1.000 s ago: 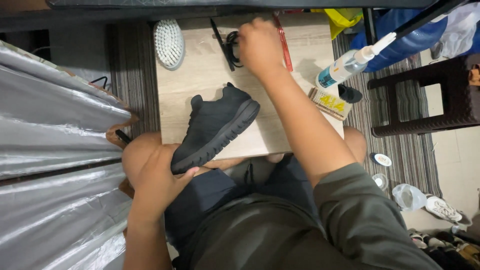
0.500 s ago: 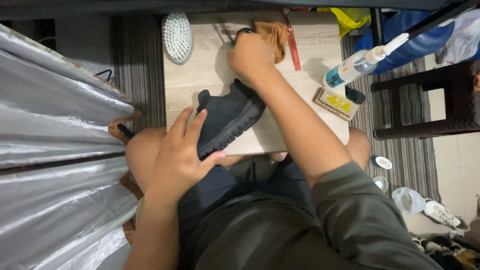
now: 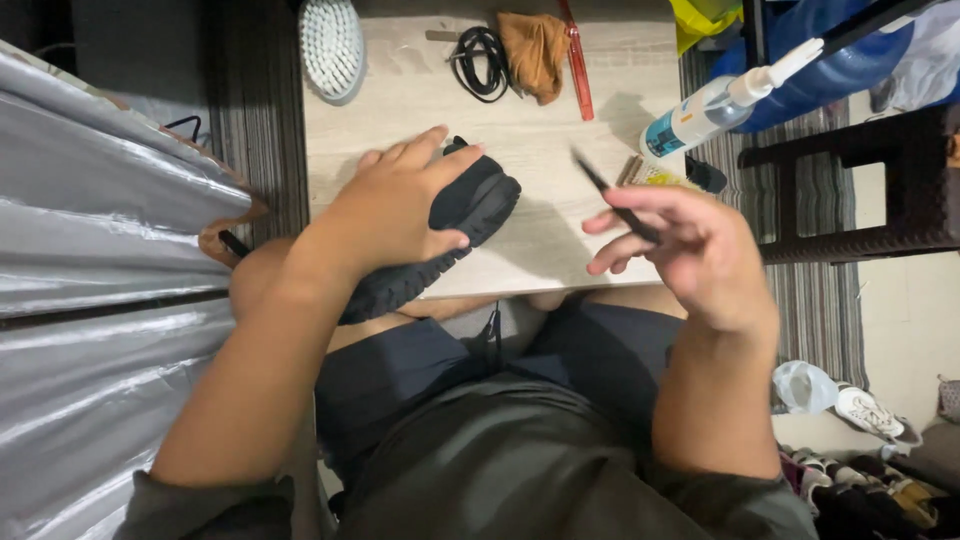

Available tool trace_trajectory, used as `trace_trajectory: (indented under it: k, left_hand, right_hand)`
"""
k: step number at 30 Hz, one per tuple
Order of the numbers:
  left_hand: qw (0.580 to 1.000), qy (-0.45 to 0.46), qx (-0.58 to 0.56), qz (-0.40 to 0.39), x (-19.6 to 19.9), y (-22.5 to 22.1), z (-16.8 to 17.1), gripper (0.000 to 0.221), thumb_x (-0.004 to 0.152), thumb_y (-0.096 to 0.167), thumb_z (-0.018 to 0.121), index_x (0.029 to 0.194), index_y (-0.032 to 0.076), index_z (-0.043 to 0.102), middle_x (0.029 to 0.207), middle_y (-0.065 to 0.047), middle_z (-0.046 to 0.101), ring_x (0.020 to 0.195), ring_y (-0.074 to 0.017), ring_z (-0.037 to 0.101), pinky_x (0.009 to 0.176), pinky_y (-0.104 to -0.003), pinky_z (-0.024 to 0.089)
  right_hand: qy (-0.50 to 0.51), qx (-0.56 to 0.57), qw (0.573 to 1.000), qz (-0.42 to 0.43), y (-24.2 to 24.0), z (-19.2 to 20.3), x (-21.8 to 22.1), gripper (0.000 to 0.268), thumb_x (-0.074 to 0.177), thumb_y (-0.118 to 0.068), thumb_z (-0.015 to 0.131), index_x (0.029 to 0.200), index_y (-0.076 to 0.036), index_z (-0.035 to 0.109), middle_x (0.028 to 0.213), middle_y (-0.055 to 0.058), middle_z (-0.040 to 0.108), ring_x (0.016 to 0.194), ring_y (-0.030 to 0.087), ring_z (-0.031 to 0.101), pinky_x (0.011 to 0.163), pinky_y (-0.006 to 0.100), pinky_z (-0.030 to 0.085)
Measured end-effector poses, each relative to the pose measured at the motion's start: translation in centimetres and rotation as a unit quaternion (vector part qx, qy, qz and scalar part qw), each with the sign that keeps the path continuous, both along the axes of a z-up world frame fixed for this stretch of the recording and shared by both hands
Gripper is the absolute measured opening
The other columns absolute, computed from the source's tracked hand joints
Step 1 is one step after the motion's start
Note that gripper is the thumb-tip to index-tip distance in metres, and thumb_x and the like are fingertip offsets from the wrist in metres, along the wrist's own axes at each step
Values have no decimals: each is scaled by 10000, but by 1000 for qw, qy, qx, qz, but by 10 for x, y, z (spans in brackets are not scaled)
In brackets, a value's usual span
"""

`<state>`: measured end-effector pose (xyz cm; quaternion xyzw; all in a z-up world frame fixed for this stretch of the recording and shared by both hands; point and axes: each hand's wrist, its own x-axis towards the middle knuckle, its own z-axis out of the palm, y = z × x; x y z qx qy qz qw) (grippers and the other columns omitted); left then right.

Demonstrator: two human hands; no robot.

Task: Cleaning and marking a black shoe on a workbench using a cloth and a marking tool.

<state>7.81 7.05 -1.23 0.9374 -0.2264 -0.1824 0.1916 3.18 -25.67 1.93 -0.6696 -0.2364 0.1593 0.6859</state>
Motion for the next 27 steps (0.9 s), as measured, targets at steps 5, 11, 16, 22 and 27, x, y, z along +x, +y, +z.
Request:
trace_trajectory:
  k: [5, 11, 16, 22, 27]
  left_hand:
    - [988, -155, 23, -14, -1, -8, -26, 1102, 652, 658, 855, 1561, 187, 446, 1368, -188, 515, 1161, -352, 562, 932, -495, 353]
    - [956, -261, 112, 69, -30, -42, -27, 1001, 759, 803, 742, 1522, 192, 525, 1279, -182, 567, 773, -307, 662, 774, -481, 516]
    - [966, -202, 85, 138, -35, -59, -41, 841, 806, 681, 734, 1496, 238, 547, 1512, -183, 465, 795, -365, 691, 701, -501, 538]
    - [975, -91, 20, 201, -23, -63, -33, 972, 747, 689, 855, 1471, 150, 493, 1531, -88, 470, 1042, -326, 688, 622, -483, 580]
    - [974, -78, -30, 211, -7, -52, -35, 1005, 735, 602, 910, 1494, 84, 505, 1592, -148, 408, 1208, -377, 623, 803, -533, 539]
  right_hand:
    - [-134, 63, 971, -186, 2, -19, -9, 334, 884, -246, 791, 1028, -54, 558, 859, 96, 643, 767, 169, 633, 767, 302, 547]
    - [-25, 179, 938, -297, 17, -53, 10, 249, 1046, -312, 614, 1032, -85, 512, 592, 84, 485, 477, 209, 485, 468, 323, 427]
    - [155, 264, 922, -235, 21, -104, 27, 297, 1027, -186, 601, 1120, 88, 667, 899, 306, 724, 630, 369, 716, 604, 415, 640]
    - [175, 331, 921, -112, 42, -122, 45, 302, 1016, -178, 642, 857, -184, 386, 629, -36, 341, 495, 81, 376, 506, 259, 303]
    - [212, 303, 925, -88, 33, -162, 67, 373, 1104, -278, 524, 1286, 32, 619, 1084, 299, 727, 804, 363, 752, 702, 407, 655]
